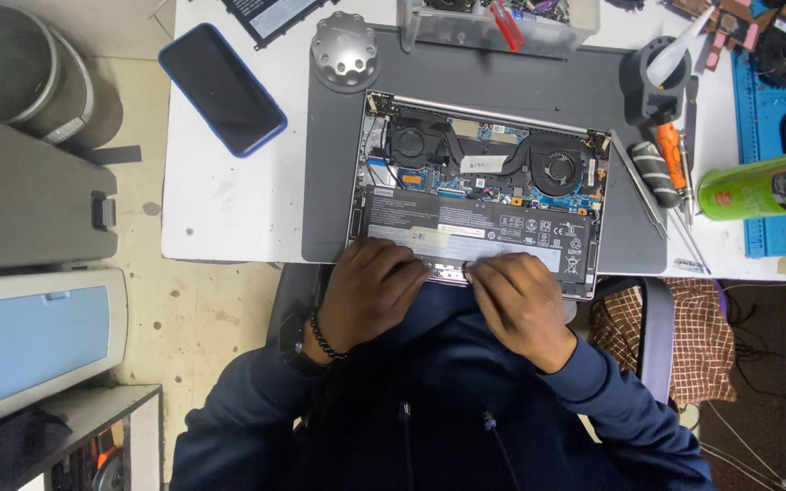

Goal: Unscrewing internal components and reattaching the bottom cover of a laptop

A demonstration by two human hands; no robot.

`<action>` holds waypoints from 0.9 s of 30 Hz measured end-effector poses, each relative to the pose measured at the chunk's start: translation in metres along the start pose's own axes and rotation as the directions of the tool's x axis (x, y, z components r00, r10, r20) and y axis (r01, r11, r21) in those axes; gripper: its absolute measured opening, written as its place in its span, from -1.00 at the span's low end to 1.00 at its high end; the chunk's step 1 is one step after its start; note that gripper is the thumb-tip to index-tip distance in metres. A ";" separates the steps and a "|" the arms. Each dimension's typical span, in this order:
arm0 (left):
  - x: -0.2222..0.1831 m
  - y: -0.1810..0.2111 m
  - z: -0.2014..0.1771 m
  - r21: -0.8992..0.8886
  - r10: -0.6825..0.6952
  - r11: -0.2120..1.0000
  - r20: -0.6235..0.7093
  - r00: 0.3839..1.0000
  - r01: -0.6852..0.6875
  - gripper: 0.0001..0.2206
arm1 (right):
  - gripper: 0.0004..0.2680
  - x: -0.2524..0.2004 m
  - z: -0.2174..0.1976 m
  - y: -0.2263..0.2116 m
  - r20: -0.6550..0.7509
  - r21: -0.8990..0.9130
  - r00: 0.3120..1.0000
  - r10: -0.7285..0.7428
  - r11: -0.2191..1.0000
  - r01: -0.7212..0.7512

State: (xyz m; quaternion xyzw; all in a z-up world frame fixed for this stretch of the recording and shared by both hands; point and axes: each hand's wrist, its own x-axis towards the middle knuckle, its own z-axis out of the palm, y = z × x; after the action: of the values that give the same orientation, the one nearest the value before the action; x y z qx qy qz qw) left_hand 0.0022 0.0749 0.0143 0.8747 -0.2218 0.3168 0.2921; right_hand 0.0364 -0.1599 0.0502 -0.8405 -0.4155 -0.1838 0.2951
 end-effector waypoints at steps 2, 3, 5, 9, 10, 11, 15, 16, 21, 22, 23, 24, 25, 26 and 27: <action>0.000 0.002 0.005 -0.017 -0.008 1.000 -0.007 1.000 0.008 -0.93 | -0.91 0.000 0.002 0.001 0.007 -0.013 1.000 -0.007 1.000 0.007; -0.001 0.003 0.007 -0.036 -0.014 0.999 -0.014 1.000 0.013 -0.94 | -0.90 -0.001 0.003 0.001 0.013 -0.028 1.000 -0.013 1.000 0.014; -0.003 0.004 0.010 -0.026 -0.017 1.000 -0.012 1.000 0.017 -0.93 | -0.90 -0.004 0.004 0.003 0.015 -0.024 1.000 -0.015 1.000 0.015; 0.002 0.004 0.014 -0.016 -0.001 1.000 -0.044 0.999 0.001 -0.92 | -0.89 -0.012 0.008 0.011 0.040 -0.045 0.998 -0.058 0.997 0.060; -0.001 0.005 0.017 -0.015 -0.001 1.000 -0.043 0.999 0.000 -0.92 | -0.89 -0.013 0.007 0.011 0.039 -0.044 0.998 -0.058 0.997 0.060; -0.003 0.006 0.021 -0.014 -0.011 1.000 -0.054 0.998 0.010 -0.90 | -0.87 -0.013 0.006 0.012 0.075 -0.060 0.995 -0.073 0.995 0.077; 0.024 0.026 0.000 -0.035 -0.068 0.997 -0.038 0.997 0.067 -0.86 | -0.85 -0.021 0.008 0.016 0.138 -0.083 0.987 -0.088 0.992 0.100; 0.018 0.021 0.006 -0.034 -0.066 0.997 -0.039 0.997 0.064 -0.86 | -0.85 -0.021 0.008 0.016 0.136 -0.085 0.987 -0.089 0.991 0.101; 0.002 0.013 0.022 -0.073 -0.072 0.995 -0.015 0.997 0.070 -0.87 | -0.82 -0.025 0.011 0.018 0.117 -0.152 0.989 -0.093 0.982 0.110; 0.001 0.012 0.023 -0.073 -0.071 0.995 -0.013 0.997 0.070 -0.87 | -0.82 -0.025 0.012 0.017 0.116 -0.152 0.989 -0.090 0.983 0.107; 0.000 0.012 0.024 -0.072 -0.074 0.995 -0.006 0.997 0.073 -0.88 | -0.82 -0.026 0.012 0.017 0.112 -0.161 0.990 -0.088 0.981 0.106; 0.000 0.011 0.026 -0.068 -0.075 0.995 -0.004 0.997 0.075 -0.88 | -0.82 -0.025 0.013 0.018 0.108 -0.172 0.990 -0.092 0.979 0.109; 0.001 0.013 0.024 -0.067 -0.075 0.995 -0.007 0.997 0.074 -0.88 | -0.82 -0.025 0.012 0.015 0.107 -0.173 0.990 -0.094 0.979 0.112; 0.003 0.014 0.023 -0.077 -0.089 0.993 -0.004 0.996 0.088 -0.89 | -0.80 -0.022 0.011 0.014 0.103 -0.151 0.990 -0.101 0.982 0.116; 0.005 0.015 0.022 -0.087 -0.103 0.991 -0.001 0.995 0.103 -0.89 | -0.79 -0.020 0.011 0.013 0.099 -0.128 0.989 -0.107 0.985 0.119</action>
State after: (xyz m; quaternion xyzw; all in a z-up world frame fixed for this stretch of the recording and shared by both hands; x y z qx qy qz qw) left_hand 0.0068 0.0490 0.0096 0.8707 -0.1892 0.2936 0.3462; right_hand 0.0358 -0.1711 0.0267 -0.8410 -0.4625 -0.1888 0.2078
